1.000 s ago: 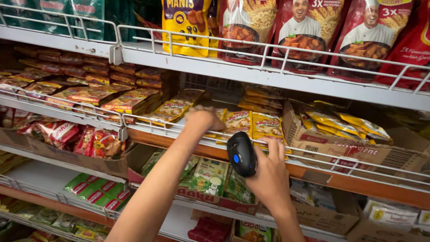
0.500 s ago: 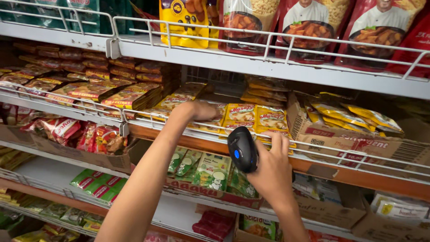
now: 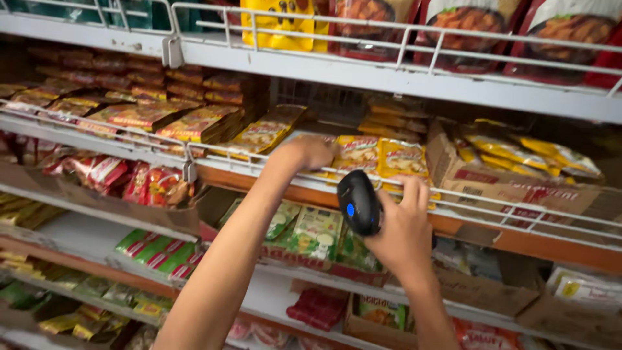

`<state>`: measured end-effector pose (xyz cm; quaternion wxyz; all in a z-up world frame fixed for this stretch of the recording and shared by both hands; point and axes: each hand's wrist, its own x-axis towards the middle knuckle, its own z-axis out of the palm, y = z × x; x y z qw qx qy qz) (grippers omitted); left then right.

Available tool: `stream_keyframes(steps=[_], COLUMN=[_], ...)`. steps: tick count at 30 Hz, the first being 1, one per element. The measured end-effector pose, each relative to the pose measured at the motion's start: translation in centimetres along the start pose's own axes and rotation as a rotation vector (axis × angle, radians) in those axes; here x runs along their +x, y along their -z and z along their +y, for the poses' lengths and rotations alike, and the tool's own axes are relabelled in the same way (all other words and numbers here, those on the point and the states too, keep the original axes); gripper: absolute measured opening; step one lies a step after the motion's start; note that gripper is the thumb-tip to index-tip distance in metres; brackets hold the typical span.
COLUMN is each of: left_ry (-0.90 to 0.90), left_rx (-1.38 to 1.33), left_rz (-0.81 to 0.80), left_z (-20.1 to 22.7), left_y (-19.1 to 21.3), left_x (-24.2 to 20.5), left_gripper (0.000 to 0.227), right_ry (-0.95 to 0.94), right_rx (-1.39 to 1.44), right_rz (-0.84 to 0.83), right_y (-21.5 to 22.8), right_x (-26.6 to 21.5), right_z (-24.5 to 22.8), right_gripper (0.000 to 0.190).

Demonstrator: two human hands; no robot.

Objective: The person sits on the floor in a store aisle and uses a handheld barcode scanner to scan yellow instant noodle packets. They pick up packets from a cardboard box, scan the barcodes, and place them onto a wire shelf.

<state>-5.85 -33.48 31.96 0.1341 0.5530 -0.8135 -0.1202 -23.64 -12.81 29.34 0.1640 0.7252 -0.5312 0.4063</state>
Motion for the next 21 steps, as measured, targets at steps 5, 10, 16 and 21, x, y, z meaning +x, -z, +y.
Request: stream_keyframes(steps=[5, 10, 16, 21], left_ry=[-0.196, -0.4, 0.584, 0.941], left_rx=[-0.014, -0.383, -0.828, -0.978], left_rz=[0.776, 1.163, 0.997, 0.963], left_z=[2.3, -1.3, -13.7, -26.5], left_y=[0.6, -6.1, -23.4, -39.2], left_x=[-8.2, -21.5, -35.7, -47.5], left_gripper=[0.029, 0.012, 0.021, 0.02], right_ry=[0.147, 0.188, -0.118, -0.25], right_rx=[0.042, 0.298, 0.997, 1.115], right_rz=[0.066, -0.005, -0.769, -1.248], right_y=[1.0, 0.5, -10.7, -26.7], right_x=[-0.5, -5.6, -16.6, -31.8], right_z=[-0.5, -4.5, -11.1, -19.3], right_gripper=[0.05, 0.06, 0.062, 0.025])
